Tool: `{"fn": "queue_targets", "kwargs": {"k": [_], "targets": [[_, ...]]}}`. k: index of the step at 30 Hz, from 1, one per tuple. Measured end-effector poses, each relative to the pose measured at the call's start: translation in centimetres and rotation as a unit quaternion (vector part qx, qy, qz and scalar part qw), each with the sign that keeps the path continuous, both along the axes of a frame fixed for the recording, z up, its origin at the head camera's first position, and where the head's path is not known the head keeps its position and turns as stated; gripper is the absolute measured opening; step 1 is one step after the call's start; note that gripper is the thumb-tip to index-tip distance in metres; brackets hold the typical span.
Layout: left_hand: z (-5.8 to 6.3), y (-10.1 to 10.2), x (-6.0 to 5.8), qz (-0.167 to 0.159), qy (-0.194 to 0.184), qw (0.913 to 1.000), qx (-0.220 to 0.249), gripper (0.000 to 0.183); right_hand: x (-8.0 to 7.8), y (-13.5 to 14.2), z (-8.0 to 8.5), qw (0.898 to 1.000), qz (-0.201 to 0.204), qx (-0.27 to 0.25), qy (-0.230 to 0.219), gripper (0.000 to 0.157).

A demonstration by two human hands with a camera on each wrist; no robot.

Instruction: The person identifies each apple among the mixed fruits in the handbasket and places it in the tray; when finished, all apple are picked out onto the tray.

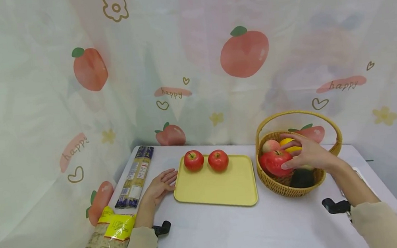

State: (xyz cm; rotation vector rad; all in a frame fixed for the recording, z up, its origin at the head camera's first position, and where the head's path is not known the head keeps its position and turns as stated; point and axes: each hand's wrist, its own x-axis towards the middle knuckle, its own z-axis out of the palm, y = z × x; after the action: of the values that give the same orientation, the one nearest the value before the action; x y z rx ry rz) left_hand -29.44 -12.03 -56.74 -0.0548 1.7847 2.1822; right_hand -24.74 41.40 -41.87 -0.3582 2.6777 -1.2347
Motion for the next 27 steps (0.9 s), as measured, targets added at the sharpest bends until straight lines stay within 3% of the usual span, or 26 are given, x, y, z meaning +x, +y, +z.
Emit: {"fn": "queue_targets", "kwargs": {"k": [14, 27], "targets": [[-0.2, -0.1, -0.1, -0.008, -0.007, 0.9999, 0.003, 0.081, 0.5, -5.2, 0.8, 0.997, -0.004, -0.055, 0.046, 0.105], [0.1, -0.1, -0.1, -0.004, -0.007, 1.0000, 0.004, 0.081, -0.4, -9.5, 0.0, 0.994, -0.004, -0.089, 0.064, 0.104]]}}
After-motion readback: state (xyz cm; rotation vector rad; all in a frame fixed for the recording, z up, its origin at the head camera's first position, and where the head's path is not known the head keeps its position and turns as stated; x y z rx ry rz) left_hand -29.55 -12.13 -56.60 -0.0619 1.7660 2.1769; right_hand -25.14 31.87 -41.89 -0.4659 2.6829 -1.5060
